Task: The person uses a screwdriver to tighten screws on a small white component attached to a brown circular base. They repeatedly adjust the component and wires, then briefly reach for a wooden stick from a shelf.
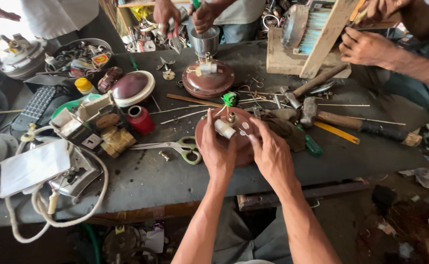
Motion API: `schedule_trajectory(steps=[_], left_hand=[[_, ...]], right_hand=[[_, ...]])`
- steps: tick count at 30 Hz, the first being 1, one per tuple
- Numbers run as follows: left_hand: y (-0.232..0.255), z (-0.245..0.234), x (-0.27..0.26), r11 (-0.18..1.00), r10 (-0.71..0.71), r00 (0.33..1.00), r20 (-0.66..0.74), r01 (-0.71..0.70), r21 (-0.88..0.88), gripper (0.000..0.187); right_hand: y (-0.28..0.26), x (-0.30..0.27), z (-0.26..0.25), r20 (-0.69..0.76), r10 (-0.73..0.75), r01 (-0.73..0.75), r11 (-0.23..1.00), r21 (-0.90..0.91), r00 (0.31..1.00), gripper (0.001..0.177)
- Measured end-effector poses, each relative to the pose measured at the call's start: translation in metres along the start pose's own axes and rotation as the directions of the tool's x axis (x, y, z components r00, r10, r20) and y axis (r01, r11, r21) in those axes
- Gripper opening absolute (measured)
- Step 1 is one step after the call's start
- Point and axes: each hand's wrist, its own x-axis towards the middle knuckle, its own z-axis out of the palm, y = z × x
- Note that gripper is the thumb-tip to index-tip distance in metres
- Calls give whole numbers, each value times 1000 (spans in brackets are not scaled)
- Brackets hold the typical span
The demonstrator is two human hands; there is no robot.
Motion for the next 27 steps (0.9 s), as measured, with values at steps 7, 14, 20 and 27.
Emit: schedule_trajectory(steps=[7, 14, 20, 27], left_hand=[[0, -4, 1, 1000, -8, 1000, 24, 8, -16, 87], [1, -11, 12, 999, 33, 997, 74, -36, 35, 89], [-7, -12, 14, 962, 225, 970, 88, -235, 139, 92], [-9, -17, 21, 981, 154, 973, 171, -171, 89, 93]], right_hand=[[-1, -5, 5, 38, 81, -78, 994, -74, 996, 56], [4, -6, 7, 41, 74, -63, 973, -222, 996, 39], [20, 3, 19, -61, 127, -120, 987, 109, 990, 21], [23, 10, 56, -217, 11, 39, 973, 227, 976, 21]])
